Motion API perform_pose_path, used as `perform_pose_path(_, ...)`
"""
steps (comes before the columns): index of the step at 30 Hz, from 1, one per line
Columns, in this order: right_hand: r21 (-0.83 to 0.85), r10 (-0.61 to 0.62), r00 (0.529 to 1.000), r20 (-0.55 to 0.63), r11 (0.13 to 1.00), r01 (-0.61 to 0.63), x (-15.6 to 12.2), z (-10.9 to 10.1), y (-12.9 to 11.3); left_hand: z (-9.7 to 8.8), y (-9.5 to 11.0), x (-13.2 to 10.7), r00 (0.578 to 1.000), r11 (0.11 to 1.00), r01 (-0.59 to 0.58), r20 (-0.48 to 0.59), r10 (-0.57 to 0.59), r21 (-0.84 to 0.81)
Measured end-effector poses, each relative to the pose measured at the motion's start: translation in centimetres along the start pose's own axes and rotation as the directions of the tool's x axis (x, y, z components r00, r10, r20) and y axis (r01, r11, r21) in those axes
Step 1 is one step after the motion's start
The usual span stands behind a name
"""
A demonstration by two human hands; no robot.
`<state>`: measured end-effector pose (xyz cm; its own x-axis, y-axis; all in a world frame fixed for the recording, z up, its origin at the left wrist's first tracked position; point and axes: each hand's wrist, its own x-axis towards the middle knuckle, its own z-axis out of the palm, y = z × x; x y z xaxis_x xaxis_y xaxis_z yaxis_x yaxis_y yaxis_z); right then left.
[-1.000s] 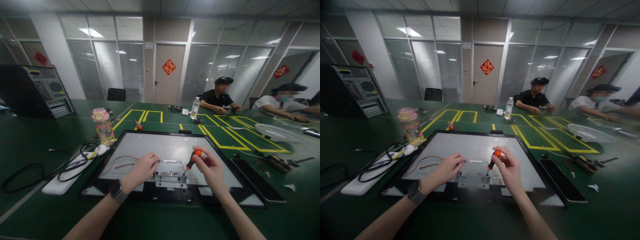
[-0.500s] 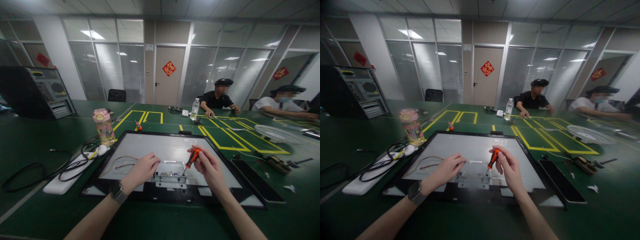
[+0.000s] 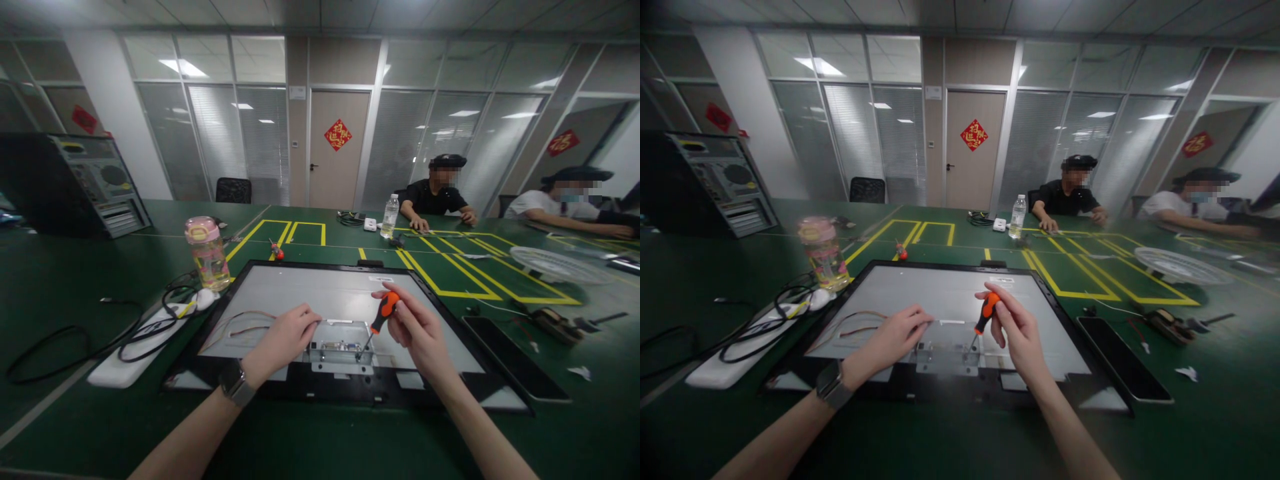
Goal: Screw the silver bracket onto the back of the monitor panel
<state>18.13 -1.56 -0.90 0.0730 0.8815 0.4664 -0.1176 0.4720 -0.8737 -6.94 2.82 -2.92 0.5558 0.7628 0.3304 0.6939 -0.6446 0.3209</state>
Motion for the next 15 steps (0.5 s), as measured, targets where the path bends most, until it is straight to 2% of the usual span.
perform_pose_path(7,-0.038,0.007,0.996,-0.087,0.999,-0.010,0.10,0.22,-0.10,0.03,-0.07,0.00,1.000,1.000,-0.003,0.000,0.003,-0.007)
perform_pose_path(15,-0.037,0.002,0.999,-0.053,0.999,-0.004,-0.24,-0.03,0.09,0.26,-0.27,-0.08,1.000,1.000,-0.006,0.003,0.006,-0.013)
